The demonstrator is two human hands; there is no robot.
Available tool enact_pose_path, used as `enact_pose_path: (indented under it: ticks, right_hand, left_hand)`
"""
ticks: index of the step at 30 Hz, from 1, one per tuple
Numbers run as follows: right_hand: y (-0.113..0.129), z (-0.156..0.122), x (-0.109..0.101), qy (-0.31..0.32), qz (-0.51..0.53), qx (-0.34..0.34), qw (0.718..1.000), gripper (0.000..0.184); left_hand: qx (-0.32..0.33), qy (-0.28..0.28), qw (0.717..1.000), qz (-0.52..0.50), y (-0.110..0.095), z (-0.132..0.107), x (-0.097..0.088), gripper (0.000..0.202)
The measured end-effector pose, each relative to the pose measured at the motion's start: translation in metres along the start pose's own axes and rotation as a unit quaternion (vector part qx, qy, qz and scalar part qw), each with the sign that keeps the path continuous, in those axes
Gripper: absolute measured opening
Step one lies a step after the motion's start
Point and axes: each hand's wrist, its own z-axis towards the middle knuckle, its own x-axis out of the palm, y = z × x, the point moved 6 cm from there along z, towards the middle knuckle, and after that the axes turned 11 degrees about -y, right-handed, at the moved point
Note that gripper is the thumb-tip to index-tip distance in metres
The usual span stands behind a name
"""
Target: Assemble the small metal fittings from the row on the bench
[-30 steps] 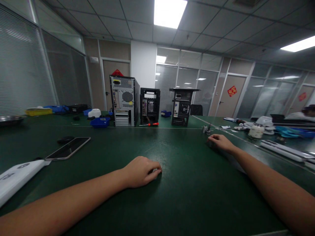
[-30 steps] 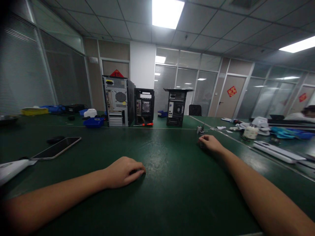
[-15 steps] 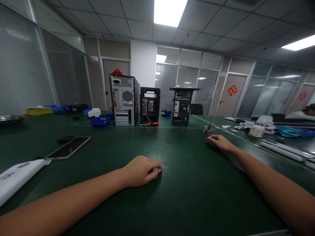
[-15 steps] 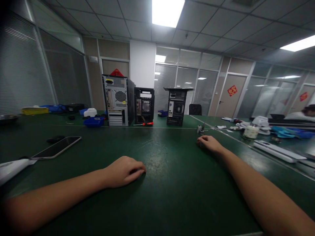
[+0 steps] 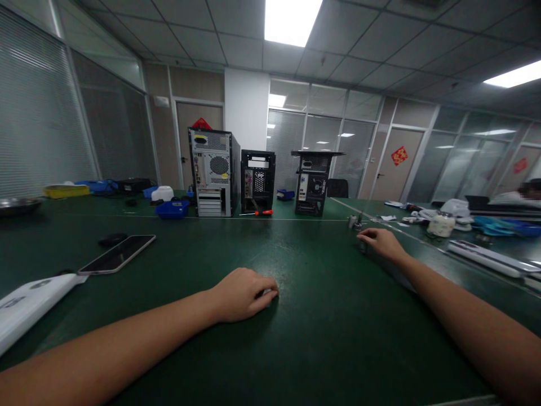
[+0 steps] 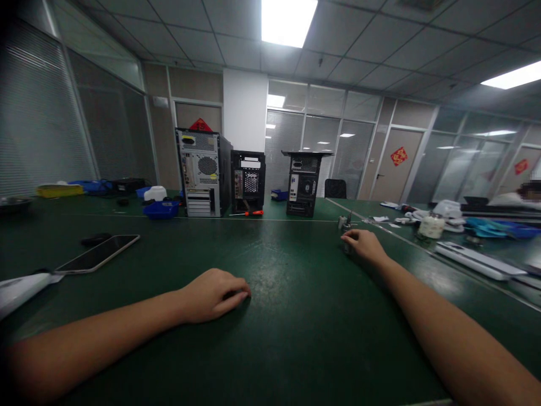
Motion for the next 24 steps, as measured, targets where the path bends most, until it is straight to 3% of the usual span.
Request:
enact_pose_path:
  ticks: [7, 14, 19, 24]
  right_hand:
    - [0.000, 0.003, -0.008, -0.044, 0.008, -0.014, 0.999, 0.038]
    - [0.002, 0.003, -0.011, -0.041, 0.005, -0.044, 0.998, 0.040]
    - [0.005, 0.003, -0.002, -0.015, -0.012, -0.094, 0.995, 0.043]
    - [0.003, 0.004, 0.001, -0.015, -0.015, -0.102, 0.995, 0.043]
  left_hand:
    - [0.006, -0.006, 1.000, -0.004, 0.000, -0.001, -0.001, 0.025]
    - [0.007, -0.006, 1.000, -0.003, 0.001, 0.000, 0.001, 0.025]
    - [0.001, -0.001, 1.000, -0.004, -0.001, 0.000, 0.000, 0.026]
    - [0.002, -0.001, 1.000, 0.004, -0.001, 0.000, 0.000, 0.025]
